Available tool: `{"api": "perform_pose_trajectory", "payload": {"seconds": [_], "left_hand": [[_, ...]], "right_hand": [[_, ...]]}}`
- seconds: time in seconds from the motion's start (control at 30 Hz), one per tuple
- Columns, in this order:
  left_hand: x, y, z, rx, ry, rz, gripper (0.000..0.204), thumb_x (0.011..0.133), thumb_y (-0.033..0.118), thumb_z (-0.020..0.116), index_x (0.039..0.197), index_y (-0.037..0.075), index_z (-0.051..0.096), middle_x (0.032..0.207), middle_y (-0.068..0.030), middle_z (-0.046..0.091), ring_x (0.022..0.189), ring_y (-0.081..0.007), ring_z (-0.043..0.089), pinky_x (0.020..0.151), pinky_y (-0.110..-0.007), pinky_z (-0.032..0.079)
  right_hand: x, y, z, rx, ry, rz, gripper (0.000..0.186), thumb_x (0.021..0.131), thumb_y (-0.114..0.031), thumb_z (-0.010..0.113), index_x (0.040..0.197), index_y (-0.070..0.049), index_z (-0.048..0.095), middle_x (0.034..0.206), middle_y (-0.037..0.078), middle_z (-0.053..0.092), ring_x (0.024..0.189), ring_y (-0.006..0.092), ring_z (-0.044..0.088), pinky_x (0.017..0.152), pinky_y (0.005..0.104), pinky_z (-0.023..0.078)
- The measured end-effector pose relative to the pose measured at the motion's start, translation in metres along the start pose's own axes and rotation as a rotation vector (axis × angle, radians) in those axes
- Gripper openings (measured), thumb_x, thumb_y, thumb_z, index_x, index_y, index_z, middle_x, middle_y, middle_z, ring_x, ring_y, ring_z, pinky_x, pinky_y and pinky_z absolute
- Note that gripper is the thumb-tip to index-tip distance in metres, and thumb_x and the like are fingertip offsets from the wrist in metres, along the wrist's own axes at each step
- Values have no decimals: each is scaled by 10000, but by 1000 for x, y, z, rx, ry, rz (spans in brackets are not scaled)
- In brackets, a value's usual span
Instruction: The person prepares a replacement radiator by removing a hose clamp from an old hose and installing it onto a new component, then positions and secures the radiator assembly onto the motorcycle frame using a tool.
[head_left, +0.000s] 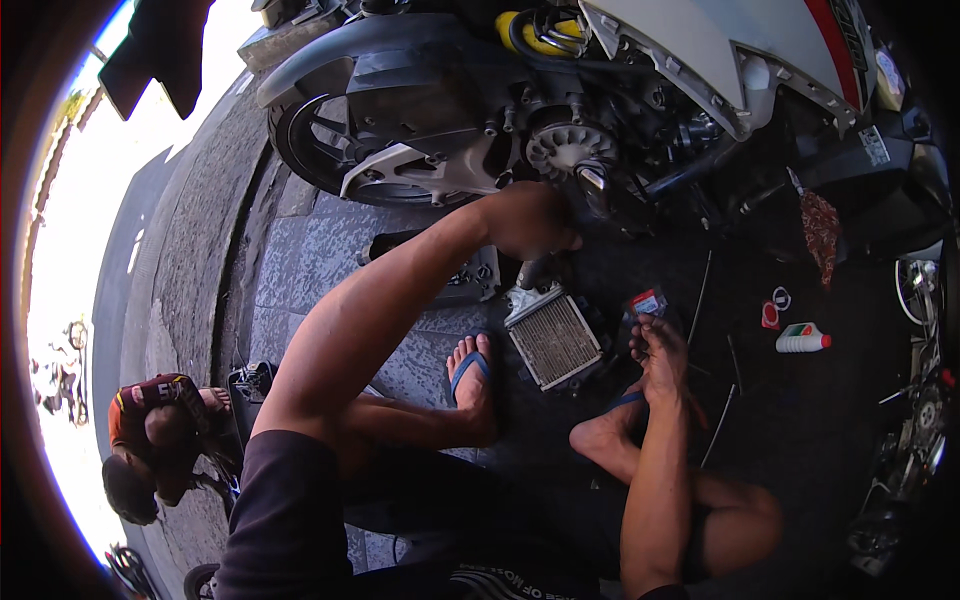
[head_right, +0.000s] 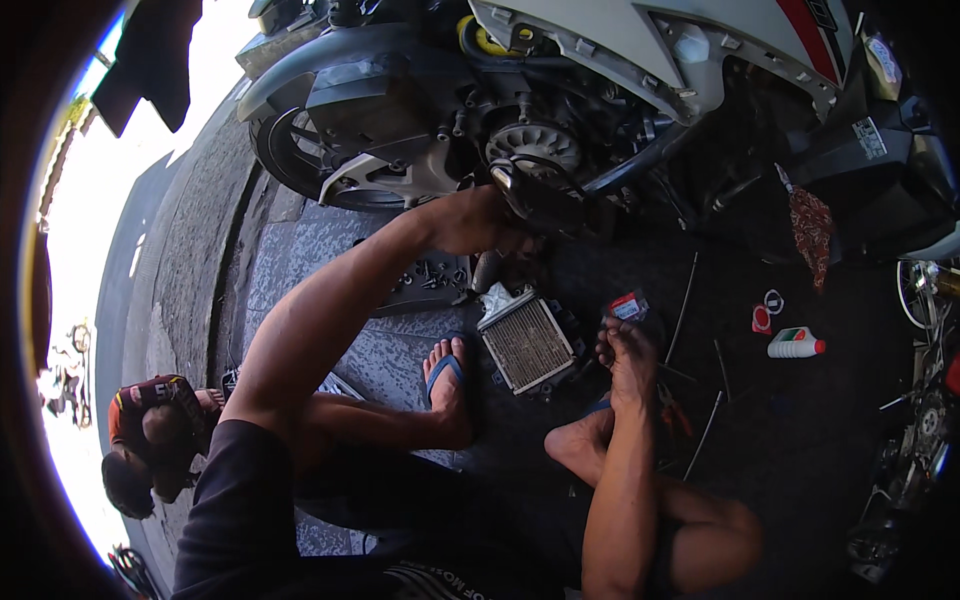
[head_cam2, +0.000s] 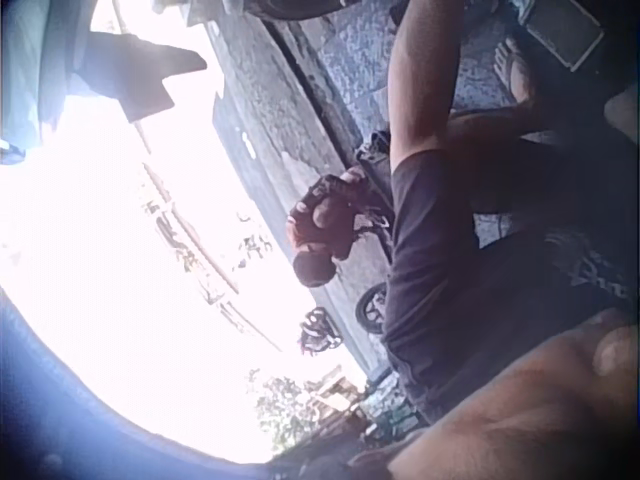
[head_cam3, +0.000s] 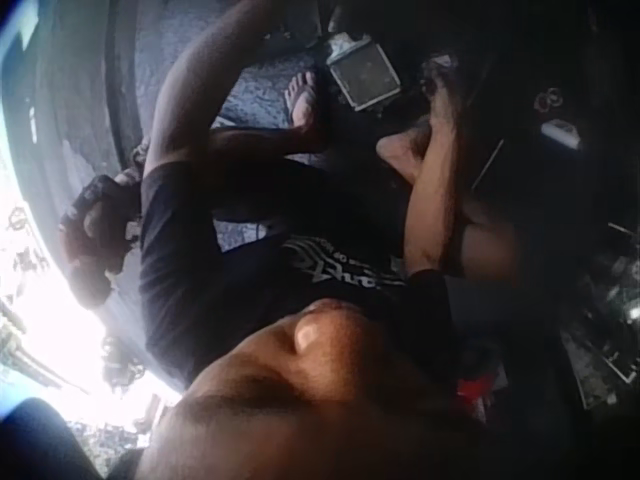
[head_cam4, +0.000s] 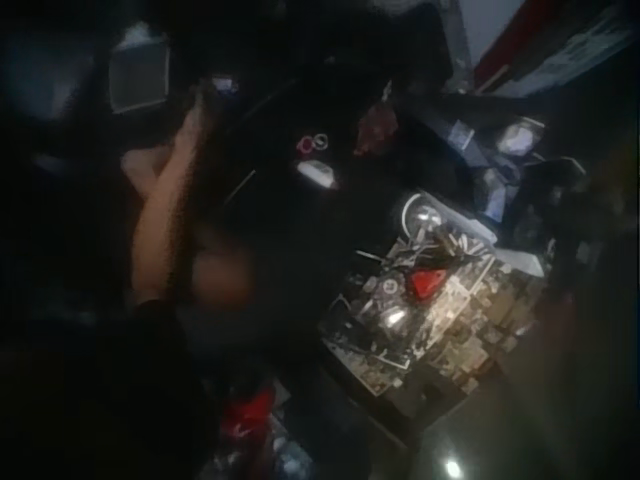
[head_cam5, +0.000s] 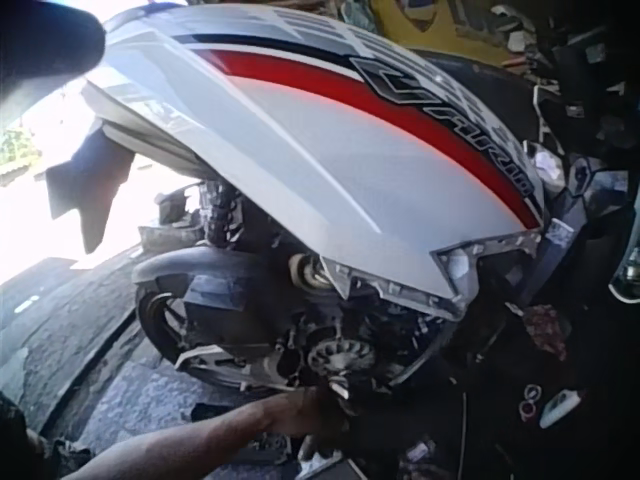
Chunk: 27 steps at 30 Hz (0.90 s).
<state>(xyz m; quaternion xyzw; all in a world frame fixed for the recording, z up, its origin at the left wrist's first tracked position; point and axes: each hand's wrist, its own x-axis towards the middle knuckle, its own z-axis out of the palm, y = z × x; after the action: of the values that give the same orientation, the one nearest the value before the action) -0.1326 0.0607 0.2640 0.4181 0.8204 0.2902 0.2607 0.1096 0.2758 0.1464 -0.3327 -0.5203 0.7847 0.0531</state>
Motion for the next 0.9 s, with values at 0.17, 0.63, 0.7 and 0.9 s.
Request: {"api": "perform_pose_trajectory", "payload": {"seconds": [0.17, 0.63, 0.7, 0.9], "left_hand": [[1, 17, 3, -216, -181, -153, 428, 879, 347, 657, 984, -67, 688, 833, -194, 691, 768, -255, 696, 700, -375, 546], [3, 39, 31, -413, -82, -151, 559, 849, 314, 730, 1196, -89, 559, 871, -140, 667, 711, -203, 658, 568, -313, 533], [4, 47, 40, -400, -41, -172, 579, 835, 324, 747, 1173, -107, 561, 860, -141, 662, 719, -197, 659, 565, -314, 521], [3, 52, 73, -187, 171, -36, 669, 835, 427, 755, 1194, -103, 560, 926, -150, 656, 874, -176, 644, 690, -329, 510]], "right_hand": [[5, -1, -25, 33, 84, -4, 153, 945, -126, 645, 1072, -46, 673, 867, 24, 671, 710, 93, 622, 606, 206, 492], [-33, -15, 69, -228, -181, -316, 406, 862, -217, 762, 1176, -7, 613, 937, 22, 646, 790, 104, 591, 677, 269, 489], [-40, -16, 82, -360, -134, -420, 442, 834, -229, 788, 1165, -2, 605, 926, 39, 641, 785, 126, 590, 676, 291, 489], [-43, -18, 85, -551, -2, -489, 335, 861, -147, 751, 1104, 22, 594, 813, 56, 666, 728, 117, 623, 676, 280, 492]]}}
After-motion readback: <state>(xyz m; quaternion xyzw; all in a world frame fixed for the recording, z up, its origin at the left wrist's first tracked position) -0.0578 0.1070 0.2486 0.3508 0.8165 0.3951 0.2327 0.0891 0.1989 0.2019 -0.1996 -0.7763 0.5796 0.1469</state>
